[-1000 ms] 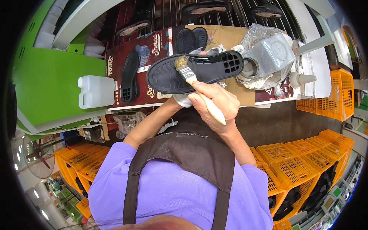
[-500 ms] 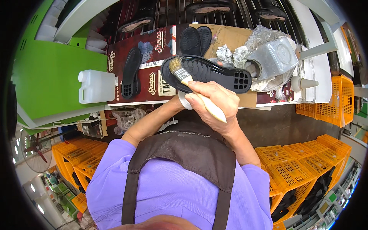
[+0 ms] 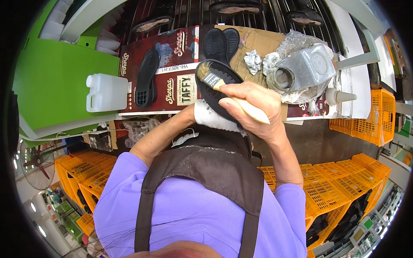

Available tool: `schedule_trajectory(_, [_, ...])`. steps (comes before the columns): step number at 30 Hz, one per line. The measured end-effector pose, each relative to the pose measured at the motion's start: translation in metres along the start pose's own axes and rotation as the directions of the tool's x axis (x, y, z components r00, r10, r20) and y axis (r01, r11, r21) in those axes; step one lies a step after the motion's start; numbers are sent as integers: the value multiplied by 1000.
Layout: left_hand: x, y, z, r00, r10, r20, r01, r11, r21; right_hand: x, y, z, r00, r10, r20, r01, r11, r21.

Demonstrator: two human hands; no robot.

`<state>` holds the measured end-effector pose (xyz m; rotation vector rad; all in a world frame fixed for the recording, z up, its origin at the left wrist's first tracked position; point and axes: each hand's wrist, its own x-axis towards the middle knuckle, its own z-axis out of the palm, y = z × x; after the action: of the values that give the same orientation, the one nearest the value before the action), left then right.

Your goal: The person uses a brush to apply a white adhesive substance to the bottom of black shoe soles. They repeatedly dip the brush into a container and spread the glue across the textured surface of the soles, handling them one at a time on a workbench.

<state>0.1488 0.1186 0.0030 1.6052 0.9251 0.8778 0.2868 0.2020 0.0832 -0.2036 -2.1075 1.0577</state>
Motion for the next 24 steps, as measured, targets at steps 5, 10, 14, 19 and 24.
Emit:
schedule_trajectory(5, [-9, -1, -11, 990, -5, 144, 11, 999, -39, 5, 15, -12, 992, 91, 89, -91, 996, -2])
schedule_trajectory(10, [-16, -12, -12, 983, 182, -33, -181, 983, 18, 3, 31, -21, 955, 289, 73, -296, 946, 135])
schedule_trajectory(14, [-20, -14, -27, 901, -297, 317, 394, 866, -308, 1, 40, -23, 929, 369, 33, -368, 912, 180])
schedule_trajectory(19, [-36, -30, -12, 962, -274, 3, 196, 679, -708, -2, 46, -19, 887, 461, -30, -436, 856, 277])
schedule_trajectory(24, [-38, -11, -10, 955, -289, -69, 90, 501, -861, -9, 46, -14, 879, 473, -56, -438, 848, 298])
